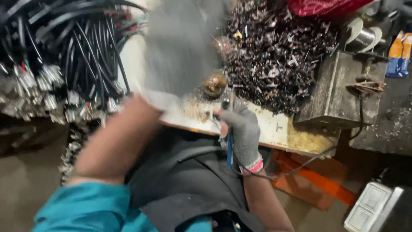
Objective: The person solders and tins the stripped ends of electrical wires at a workbench. They hold a soldering iron in one hand, dip wire ends into a flux container, apply the hot iron to the wire strands, and set finished wires aside while working through a batch of wire harnesses.
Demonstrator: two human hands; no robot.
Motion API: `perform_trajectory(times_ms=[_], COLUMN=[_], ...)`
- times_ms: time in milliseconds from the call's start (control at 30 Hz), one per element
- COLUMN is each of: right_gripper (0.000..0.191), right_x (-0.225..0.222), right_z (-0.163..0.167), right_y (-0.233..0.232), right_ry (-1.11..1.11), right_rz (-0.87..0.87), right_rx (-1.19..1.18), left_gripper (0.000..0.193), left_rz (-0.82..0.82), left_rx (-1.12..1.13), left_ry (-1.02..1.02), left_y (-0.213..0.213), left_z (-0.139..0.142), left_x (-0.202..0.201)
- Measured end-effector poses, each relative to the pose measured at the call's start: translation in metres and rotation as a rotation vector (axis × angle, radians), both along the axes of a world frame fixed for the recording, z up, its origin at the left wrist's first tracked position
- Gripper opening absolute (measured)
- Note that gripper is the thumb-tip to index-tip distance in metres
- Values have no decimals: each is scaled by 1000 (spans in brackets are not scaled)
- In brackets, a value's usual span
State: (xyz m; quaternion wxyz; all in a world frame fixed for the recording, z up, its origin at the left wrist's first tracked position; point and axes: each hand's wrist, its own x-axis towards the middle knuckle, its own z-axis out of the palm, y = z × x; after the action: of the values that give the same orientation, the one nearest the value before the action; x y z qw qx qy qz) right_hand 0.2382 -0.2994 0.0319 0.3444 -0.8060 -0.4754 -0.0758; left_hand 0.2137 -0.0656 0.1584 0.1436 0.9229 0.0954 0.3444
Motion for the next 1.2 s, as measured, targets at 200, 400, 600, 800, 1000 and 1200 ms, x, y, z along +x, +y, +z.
perform_trajectory(times_ms=[200,400,600,800,1000,1200], right_gripper=[25,31,37,31,28,29], right_x=[4,-2,-4,-3,-2,-5], right_z=[-3,-6,-5,-6,-4,-5], right_y=[7,25,31,27,28,24], right_ry=[318,-27,-71,-40,-28,-59], right_rz=[-18,44,-2,5,45,77], right_rx=[-129,-102,-121,-127,-132,-115], left_gripper=[13,15,40,64,49,31], left_rz=[-582,232,446,443,469,321], left_rx=[-227,-102,53,64,198,-19], left_ry=[125,128,372,537,430,142], left_y=[-74,24,66,96,92,94], left_z=[-95,-117,-87,-95,-114,-111], left_x=[-77,-126,-127,-102,-106,-115])
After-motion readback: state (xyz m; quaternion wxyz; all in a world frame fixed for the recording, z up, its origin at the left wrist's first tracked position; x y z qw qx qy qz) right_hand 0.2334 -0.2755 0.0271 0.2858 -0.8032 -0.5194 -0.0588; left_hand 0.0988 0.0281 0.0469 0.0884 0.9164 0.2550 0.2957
